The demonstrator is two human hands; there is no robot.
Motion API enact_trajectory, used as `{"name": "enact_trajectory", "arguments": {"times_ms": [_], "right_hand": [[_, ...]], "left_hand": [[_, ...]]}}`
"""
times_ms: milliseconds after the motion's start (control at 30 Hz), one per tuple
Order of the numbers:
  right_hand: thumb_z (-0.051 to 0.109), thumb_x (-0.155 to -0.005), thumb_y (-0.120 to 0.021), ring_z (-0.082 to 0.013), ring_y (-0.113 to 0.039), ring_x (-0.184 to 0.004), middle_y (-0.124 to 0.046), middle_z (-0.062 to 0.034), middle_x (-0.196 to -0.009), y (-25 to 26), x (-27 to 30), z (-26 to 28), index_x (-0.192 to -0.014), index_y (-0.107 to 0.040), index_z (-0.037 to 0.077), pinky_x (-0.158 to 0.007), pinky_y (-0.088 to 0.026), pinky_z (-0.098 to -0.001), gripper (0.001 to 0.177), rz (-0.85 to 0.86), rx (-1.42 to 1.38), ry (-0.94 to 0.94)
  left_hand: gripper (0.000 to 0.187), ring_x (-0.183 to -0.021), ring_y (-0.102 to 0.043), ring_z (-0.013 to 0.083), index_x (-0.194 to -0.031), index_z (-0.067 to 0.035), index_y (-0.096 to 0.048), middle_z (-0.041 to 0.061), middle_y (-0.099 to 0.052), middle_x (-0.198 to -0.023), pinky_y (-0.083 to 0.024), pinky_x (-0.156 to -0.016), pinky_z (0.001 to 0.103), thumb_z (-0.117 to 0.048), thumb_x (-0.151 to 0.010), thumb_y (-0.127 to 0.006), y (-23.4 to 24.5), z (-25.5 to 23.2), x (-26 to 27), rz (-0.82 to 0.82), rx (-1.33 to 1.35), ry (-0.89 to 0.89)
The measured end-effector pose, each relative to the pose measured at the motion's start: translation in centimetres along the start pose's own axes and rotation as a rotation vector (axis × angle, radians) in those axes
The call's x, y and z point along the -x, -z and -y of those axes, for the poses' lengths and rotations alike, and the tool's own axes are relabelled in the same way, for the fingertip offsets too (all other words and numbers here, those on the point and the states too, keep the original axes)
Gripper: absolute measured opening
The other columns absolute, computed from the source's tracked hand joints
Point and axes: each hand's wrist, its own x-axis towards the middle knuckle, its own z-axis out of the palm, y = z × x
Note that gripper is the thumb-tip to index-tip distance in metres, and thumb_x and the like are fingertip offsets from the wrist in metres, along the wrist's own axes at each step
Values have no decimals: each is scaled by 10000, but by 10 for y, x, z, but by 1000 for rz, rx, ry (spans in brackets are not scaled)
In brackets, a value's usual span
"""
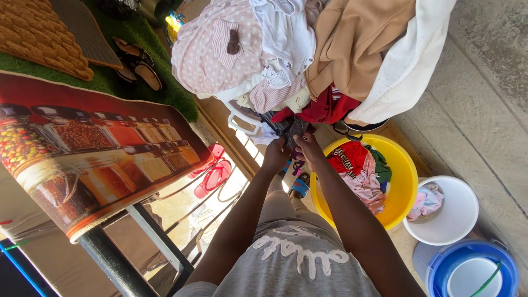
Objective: Sort laundry from a pile and wash individual items by hand in a bucket with soapy water.
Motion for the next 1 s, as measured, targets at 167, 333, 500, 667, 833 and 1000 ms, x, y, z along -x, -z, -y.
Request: {"name": "enact_trajectory", "arguments": {"times_ms": [167, 333, 500, 667, 833, 1000], "right_hand": [[175, -948, -705, -287, -645, -979, -672, -109, -1103, 23, -3, -9, -1303, -586, 57, -734, -554, -449, 392, 116, -683, -79], [-23, -848, -624, -284, -695, -1044, -695, -114, -1147, 44, 29, -13, -1321, -568, 43, -868, -605, -466, 481, 133, -790, 86], [-35, -811, -590, -262, -711, -1045, -700, -112, -1189, 76, 109, -10, -1428, -489, 83, -916, -589, -458, 637, 319, -646, -149], [-54, -823, -662, -240, -696, -1082, -697, -134, -1244, 148, 153, -28, -1443, -502, -33, -990, -554, -398, 641, 478, -579, -142], [-39, -787, -693, -238, -716, -1012, -729, -130, -1165, 225, 171, -44, -1348, -598, -25, -943, -575, -371, 569, 193, -493, -118], [98, -823, -722, -267, -704, -1000, -713, -171, -1192, 280, 166, -95, -1372, -607, -36, -868, -563, -364, 577, -302, -204, 67]], "left_hand": [[205, -856, -647, 272, -1003, -13, -634, 144, -637, -935, -515, -760, 396, -169, -906, -724, -22, -2, 43, 175, 317, -50], [345, -995, -585, 170, -1152, -52, -614, 70, -628, -1085, -504, -865, 364, -381, -1054, -635, -34, 50, 32, 177, 859, 218], [430, -972, -665, 261, -1275, -132, -524, 74, -639, -1197, -579, -784, 461, -405, -956, -615, -16, 27, -14, -135, 1211, 585], [471, -919, -678, 248, -1337, -69, -574, 133, -683, -1109, -586, -785, 373, 38, -881, -627, -69, 15, -25, -101, 1230, 438], [518, -1000, -680, 237, -1240, -46, -701, 135, -686, -1168, -571, -819, 348, 141, -778, -558, -124, -80, 45, 482, 1202, 373], [644, -1272, -567, 210, -1407, -88, -536, 95, -588, -1389, -455, -1064, 317, -96, -804, -763, -175, -138, 106, 711, 661, 85]]}}
